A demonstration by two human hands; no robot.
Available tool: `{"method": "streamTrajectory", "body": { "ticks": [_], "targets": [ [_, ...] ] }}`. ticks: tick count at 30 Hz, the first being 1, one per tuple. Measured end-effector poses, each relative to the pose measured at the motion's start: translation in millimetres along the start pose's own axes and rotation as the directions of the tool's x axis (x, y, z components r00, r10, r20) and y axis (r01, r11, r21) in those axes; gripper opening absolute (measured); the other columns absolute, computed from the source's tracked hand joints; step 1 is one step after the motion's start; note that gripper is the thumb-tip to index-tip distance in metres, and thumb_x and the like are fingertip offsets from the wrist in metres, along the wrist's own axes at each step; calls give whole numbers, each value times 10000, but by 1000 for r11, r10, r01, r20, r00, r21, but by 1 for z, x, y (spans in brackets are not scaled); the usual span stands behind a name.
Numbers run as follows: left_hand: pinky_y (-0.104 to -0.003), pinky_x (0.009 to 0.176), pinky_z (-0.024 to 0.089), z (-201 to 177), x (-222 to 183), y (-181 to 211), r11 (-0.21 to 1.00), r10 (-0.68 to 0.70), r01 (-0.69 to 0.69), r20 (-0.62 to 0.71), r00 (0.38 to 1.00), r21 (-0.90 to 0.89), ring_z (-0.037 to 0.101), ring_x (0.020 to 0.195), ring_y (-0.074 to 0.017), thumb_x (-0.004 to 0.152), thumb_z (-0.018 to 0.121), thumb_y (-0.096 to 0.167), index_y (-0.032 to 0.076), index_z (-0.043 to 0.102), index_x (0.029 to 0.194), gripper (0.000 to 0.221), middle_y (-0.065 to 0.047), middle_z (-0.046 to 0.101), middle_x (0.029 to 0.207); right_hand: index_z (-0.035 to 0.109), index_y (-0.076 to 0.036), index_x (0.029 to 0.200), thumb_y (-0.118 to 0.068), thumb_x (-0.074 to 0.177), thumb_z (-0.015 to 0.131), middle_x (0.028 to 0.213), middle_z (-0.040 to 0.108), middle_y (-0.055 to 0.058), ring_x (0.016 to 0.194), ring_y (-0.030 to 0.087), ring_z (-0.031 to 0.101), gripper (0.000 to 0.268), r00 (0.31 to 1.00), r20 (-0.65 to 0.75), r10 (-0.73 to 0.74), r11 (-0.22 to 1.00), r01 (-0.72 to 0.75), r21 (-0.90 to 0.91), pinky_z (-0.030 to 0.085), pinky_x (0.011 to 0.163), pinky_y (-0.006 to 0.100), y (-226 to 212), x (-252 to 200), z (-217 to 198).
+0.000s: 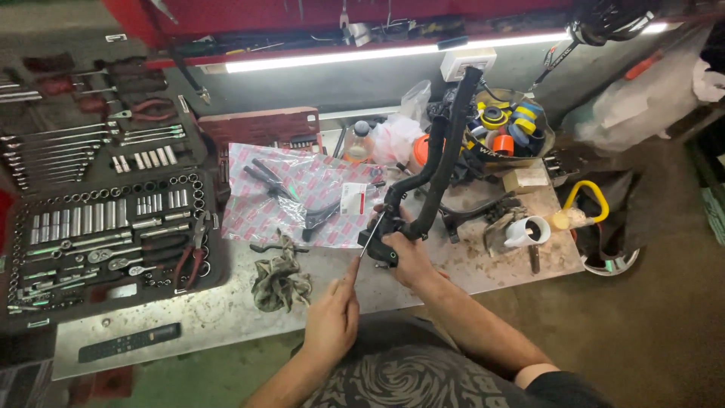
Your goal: Adjusting and securing metal clips on a rubber hose assembly using hands and tools.
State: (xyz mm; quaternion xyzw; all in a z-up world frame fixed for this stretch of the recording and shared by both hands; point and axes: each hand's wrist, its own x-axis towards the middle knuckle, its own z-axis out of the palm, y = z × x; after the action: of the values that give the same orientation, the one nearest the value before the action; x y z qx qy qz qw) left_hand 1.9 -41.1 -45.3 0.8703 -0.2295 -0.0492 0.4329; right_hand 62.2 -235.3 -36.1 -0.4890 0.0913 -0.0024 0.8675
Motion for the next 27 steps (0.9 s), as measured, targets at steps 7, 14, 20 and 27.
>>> {"method": "streamTrajectory", "body": {
  "ticks": [7, 14, 20, 27],
  "targets": [
    [-449, 443, 338, 19, 8, 12, 994, -26, 30, -36, 999, 101, 479, 518, -281, 1026, 444, 159, 210, 283, 1637, 635, -73, 518, 804, 604, -85, 1242, -36, 829, 527, 1022, 662, 135, 957, 242, 650, 422, 1000, -17, 2, 983, 1, 183, 531, 794, 344, 3, 4, -16],
    [-466, 570, 440, 0, 8, 16, 990, -125, 123, 30, 992, 75, 617, 647, -345, 1000, 458, 201, 314, 348, 1606, 627, -73, 597, 847, 582, -89, 1200, -27, 793, 557, 1041, 655, 150, 982, 277, 643, 413, 994, -80, 79, 971, -58, 232, 538, 834, 393, 26, -1, -33],
    [-358, 621, 380, -23, 20, 28, 902, -359, 395, 205, 910, -173, 559, 591, -239, 992, 429, 280, 324, 482, 1533, 546, -53, 559, 624, 562, -46, 1186, -27, 850, 610, 1098, 673, 205, 957, 325, 677, 340, 994, -17, 112, 965, -105, 242, 551, 857, 427, 17, 9, -22],
    [-277, 556, 395, -3, 27, 33, 896, -337, 287, -97, 936, -340, 432, 524, -106, 1012, 463, 368, 257, 618, 1450, 477, 40, 455, 563, 563, -18, 1220, 4, 832, 591, 1149, 629, 200, 1030, 355, 662, 390, 961, 261, -85, 965, 14, 262, 535, 976, 498, 0, 40, -20]
  ]
}}
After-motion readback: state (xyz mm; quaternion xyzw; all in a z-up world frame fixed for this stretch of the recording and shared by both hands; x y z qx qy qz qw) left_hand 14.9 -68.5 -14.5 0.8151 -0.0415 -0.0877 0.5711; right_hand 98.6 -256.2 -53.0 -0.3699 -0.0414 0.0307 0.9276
